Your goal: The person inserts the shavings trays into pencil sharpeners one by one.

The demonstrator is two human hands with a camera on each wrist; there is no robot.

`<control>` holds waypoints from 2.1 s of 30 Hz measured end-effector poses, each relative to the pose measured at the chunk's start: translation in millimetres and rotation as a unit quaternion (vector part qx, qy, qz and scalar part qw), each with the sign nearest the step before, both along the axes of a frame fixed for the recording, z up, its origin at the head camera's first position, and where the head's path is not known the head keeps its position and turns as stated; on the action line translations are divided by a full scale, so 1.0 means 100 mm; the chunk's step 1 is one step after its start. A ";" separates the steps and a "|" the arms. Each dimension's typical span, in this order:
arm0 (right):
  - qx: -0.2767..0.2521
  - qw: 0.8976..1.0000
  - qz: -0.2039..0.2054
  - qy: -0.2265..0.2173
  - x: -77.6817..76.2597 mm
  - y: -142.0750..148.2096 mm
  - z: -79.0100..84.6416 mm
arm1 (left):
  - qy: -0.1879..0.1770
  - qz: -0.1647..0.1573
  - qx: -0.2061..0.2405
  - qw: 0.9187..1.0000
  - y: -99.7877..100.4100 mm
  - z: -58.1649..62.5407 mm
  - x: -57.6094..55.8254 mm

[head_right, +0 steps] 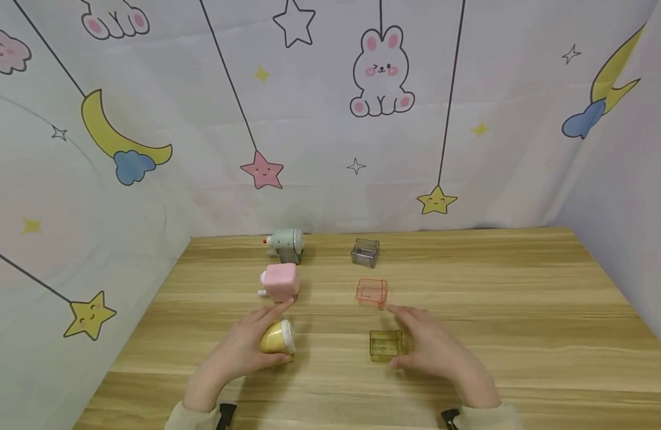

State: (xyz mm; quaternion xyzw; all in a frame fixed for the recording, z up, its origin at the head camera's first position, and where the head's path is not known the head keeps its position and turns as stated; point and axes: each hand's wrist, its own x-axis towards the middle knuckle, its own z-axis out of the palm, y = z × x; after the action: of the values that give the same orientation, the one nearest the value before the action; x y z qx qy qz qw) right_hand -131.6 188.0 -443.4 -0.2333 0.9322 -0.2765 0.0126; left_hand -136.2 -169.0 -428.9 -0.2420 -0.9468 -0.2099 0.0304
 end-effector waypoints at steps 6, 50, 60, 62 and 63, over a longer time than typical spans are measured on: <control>0.007 1.000 0.001 0.007 0.01 -0.02 -0.03 | -0.005 0.002 0.007 1.000 -0.01 -0.01 0.00; -0.006 0.999 0.033 -0.009 0.01 -0.13 -0.12 | -0.070 -0.030 0.041 0.996 -0.04 0.02 -0.01; -0.007 0.999 0.033 -0.007 0.01 -0.14 -0.12 | -0.070 -0.036 0.047 0.996 -0.04 0.01 -0.02; -0.006 0.999 0.033 -0.006 0.01 -0.14 -0.12 | -0.069 -0.039 0.048 0.996 -0.04 0.00 -0.02; -0.006 0.999 0.032 -0.006 0.01 -0.14 -0.12 | -0.068 -0.040 0.048 0.996 -0.04 0.00 -0.02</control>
State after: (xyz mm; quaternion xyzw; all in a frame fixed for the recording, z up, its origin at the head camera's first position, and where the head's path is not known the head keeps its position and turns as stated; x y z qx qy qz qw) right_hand -130.4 173.8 -455.4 -0.2613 0.9226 -0.2826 0.0255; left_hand -138.3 -172.6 -428.8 -0.2633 -0.9249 -0.2725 -0.0309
